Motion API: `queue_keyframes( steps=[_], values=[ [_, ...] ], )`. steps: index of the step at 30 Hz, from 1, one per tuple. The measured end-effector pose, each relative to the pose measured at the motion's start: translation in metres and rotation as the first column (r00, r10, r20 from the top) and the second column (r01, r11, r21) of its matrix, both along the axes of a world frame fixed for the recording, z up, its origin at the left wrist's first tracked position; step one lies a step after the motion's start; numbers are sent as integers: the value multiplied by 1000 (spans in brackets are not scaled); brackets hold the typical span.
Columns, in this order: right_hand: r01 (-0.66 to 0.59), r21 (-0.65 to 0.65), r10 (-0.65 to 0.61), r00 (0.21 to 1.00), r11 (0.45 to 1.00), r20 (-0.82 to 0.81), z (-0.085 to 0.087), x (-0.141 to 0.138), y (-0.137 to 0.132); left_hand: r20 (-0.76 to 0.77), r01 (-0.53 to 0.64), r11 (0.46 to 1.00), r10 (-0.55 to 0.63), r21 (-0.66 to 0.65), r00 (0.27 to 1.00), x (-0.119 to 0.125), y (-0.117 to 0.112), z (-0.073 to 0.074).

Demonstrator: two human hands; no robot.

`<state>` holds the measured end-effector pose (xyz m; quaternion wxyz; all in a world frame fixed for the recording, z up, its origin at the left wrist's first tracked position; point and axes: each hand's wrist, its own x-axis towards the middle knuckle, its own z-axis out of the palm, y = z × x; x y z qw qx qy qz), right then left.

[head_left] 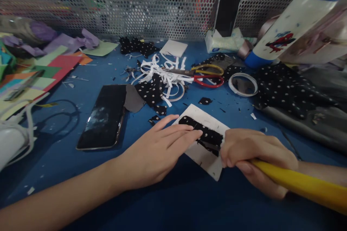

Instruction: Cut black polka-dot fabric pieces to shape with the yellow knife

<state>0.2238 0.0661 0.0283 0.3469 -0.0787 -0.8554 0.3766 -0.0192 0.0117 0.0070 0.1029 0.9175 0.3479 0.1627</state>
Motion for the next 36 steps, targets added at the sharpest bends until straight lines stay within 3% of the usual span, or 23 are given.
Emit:
queue_keyframes(
  steps=[4,9,16,25,36],
  values=[
    [-3,21,2,999,1000,40,0,-1,-2,9,-1,1000,1,-5,1000,0,0,0],
    [131,44,-132,991,990,24,-2,0,-3,17,8,1000,-8,-12,1000,-1,0,-1],
    [209,-89,-210,978,974,5,-2,1,-2,30,1,1000,-1,-3,1000,0,0,-1],
    [157,-236,-152,988,959,39,1,-1,7,48,-19,1000,20,-16,999,0,-1,1],
    [170,-183,-166,985,968,41,0,-5,3,36,-25,1000,26,-17,999,1,-1,2]
  ],
)
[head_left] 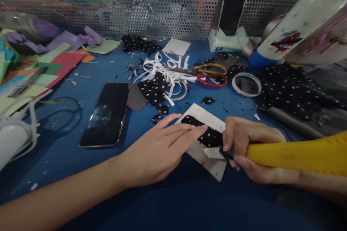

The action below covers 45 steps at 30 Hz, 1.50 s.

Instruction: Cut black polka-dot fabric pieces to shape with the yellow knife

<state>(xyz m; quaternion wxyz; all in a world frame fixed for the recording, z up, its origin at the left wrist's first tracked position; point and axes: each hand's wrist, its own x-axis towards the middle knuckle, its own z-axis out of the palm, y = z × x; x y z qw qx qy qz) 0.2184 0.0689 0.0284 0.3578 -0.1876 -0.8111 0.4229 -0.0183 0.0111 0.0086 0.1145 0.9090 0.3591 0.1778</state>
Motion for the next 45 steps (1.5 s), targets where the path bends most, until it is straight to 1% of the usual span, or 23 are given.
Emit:
queue_keyframes(
  steps=[3,9,12,15,23,26,30,35,37,45],
  values=[
    [31,-8,-31,999,999,22,-3,-1,1,3,5,1000,-5,4,1000,-1,0,0],
    [92,-132,-94,996,987,-7,-14,2,0,1,5,1000,-5,17,1000,-1,-1,-2],
    [84,-182,-77,996,980,42,-13,4,-1,4,5,1000,-5,8,1000,0,-1,-2],
    [96,-200,-85,994,975,64,-10,4,-1,5,4,1000,-4,7,1000,-1,0,-2],
    [96,-176,-83,994,980,77,-7,2,0,-7,5,1000,-5,3,1000,-1,-1,-1],
    [91,-145,-77,992,985,103,-7,2,0,-5,3,1000,-3,5,1000,-1,-1,-1],
    [111,-78,-102,989,991,106,-3,1,-2,-7,0,1000,0,-4,1000,0,0,-2],
    [123,-41,-112,972,992,205,6,0,-4,-8,1,1000,-1,-8,1000,-1,-1,-1],
    [139,-31,-129,969,990,212,7,0,-4,-7,1,1000,-1,-6,1000,0,-1,-1],
    [154,-41,-142,967,987,210,4,0,-5,-14,1,1000,-1,5,1000,0,0,-1]
  ],
)
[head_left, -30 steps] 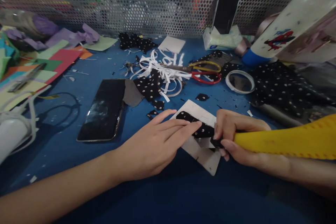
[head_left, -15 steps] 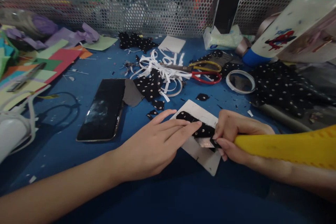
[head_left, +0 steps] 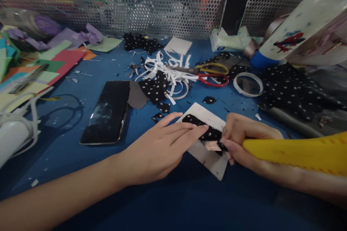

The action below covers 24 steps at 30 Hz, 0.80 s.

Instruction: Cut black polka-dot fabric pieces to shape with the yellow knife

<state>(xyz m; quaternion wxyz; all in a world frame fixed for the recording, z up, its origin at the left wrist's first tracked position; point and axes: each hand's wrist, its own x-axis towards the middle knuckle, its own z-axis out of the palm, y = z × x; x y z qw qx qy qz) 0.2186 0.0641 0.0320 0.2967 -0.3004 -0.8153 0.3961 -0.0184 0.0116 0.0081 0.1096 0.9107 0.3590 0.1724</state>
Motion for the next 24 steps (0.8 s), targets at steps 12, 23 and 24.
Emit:
queue_keyframes(
  steps=[12,23,24],
  values=[
    [-20,-55,17,998,998,-53,-4,4,1,5,-2,1000,2,-10,1000,0,-1,-1],
    [-46,-188,32,997,981,-75,-6,10,6,13,3,1000,-3,-17,1000,-1,-1,1],
    [-60,-188,47,996,980,-76,-6,9,6,11,5,1000,-5,-17,1000,-1,-1,1]
  ],
)
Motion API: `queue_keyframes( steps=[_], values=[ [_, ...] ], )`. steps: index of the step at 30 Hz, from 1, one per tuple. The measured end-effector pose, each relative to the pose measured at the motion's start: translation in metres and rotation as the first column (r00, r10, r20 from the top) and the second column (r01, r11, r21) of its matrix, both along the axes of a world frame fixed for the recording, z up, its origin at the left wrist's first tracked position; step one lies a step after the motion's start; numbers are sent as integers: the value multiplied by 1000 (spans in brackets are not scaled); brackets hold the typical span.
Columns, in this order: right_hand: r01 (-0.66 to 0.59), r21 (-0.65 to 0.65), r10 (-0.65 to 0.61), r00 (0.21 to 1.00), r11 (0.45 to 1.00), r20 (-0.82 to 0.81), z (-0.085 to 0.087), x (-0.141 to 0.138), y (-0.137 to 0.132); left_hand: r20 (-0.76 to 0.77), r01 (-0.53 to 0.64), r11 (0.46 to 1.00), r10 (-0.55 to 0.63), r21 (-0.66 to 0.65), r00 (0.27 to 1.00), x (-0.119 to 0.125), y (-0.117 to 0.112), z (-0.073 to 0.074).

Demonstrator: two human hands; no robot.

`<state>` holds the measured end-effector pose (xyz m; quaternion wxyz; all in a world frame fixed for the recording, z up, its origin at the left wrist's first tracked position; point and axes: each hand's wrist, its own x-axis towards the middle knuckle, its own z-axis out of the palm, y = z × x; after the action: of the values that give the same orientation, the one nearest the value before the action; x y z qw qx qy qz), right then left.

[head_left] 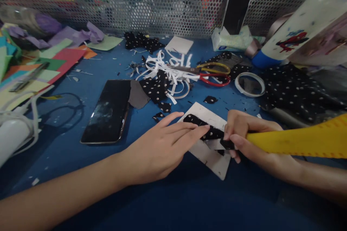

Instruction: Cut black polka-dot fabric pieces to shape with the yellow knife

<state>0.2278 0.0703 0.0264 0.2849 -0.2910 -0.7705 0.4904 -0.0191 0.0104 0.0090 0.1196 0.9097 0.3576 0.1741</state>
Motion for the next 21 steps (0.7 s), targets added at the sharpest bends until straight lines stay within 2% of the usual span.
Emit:
queue_keyframes(
  steps=[14,21],
  values=[
    [-12,91,10,1000,996,21,1,-3,1,-3,3,1000,-3,7,1000,0,1,-1],
    [-7,59,7,1000,998,10,-2,1,2,-4,1,1000,-1,13,1000,0,1,-1]
  ],
)
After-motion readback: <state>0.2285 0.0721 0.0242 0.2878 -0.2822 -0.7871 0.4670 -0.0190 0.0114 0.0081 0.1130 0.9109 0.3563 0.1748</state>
